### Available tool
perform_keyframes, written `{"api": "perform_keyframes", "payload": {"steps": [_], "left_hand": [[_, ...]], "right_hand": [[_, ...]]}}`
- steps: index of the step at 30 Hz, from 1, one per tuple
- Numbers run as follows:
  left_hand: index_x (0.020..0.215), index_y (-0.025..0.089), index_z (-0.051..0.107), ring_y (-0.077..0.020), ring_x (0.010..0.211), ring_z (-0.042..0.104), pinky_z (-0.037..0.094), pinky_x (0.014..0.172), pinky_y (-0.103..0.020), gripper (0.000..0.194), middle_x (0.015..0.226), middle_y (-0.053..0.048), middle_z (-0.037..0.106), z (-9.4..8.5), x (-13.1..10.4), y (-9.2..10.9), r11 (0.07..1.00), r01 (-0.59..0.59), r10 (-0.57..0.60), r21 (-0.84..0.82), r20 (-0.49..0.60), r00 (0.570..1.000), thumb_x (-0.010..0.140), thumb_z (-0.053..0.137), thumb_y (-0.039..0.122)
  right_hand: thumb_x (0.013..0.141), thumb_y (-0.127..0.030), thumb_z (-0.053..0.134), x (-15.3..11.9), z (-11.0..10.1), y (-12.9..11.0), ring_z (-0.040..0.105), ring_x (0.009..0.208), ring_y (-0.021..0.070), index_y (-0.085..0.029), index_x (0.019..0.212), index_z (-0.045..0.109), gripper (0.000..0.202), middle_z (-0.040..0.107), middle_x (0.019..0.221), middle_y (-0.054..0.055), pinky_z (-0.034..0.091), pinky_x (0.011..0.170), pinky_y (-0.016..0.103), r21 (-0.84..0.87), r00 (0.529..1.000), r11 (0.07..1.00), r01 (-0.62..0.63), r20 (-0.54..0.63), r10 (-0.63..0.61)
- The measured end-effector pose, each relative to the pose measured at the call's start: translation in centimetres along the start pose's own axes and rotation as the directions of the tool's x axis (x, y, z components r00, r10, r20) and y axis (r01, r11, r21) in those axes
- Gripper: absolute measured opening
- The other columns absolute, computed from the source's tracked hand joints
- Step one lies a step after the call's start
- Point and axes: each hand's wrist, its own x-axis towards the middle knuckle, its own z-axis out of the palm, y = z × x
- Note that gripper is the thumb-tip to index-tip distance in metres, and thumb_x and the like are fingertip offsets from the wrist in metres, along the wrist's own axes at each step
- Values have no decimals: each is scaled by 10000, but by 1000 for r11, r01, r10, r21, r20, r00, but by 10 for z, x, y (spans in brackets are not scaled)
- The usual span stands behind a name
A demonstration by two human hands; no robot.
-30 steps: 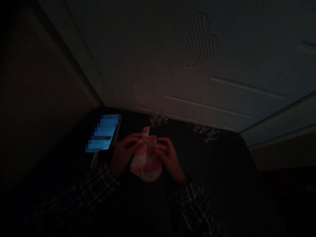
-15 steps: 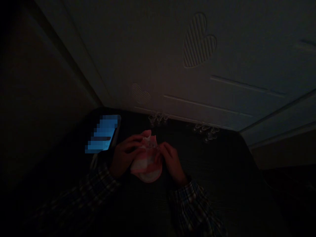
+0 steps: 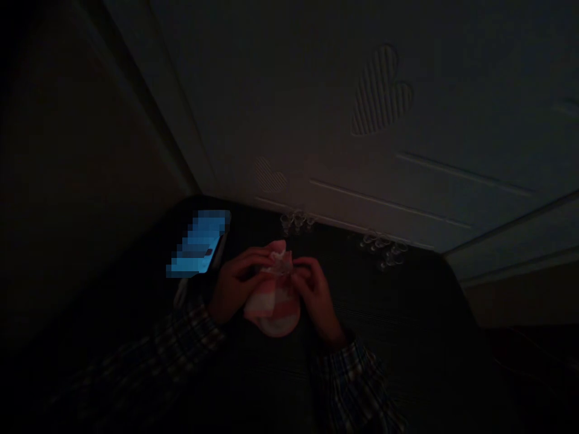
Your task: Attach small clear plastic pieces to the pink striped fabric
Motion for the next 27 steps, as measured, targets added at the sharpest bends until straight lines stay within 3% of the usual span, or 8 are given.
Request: {"api": "perform_keyframes", "payload": {"steps": [4,8,27], "left_hand": [[831,184,562,-188,894,601,475,788,-315,206,908,-39,632,2,-2,-3,994,93,-97,-55,-69,993,669,688,192],[740,179,536,-183,884,593,462,804,-316,153,849,-27,619,2,-1,-7,994,84,-88,-64,-71,994,674,674,190],[706,193,659,-205,935,613,473,863,-361,30,908,-45,675,0,3,-7,991,107,-111,-81,-50,993,710,630,194]], "right_hand": [[818,-307,565,1,-2,3,522,583,121,-229,949,499,166,563,662,-32,409,578,236,16,999,1000,0,-32,1],[811,-319,571,1,-2,4,525,583,122,-225,930,504,165,563,656,-33,402,558,227,5,1000,1000,-13,-19,13],[809,-335,566,3,-3,5,480,533,108,-211,862,529,140,528,610,-42,374,517,221,-12,999,1000,8,-38,-8]]}}
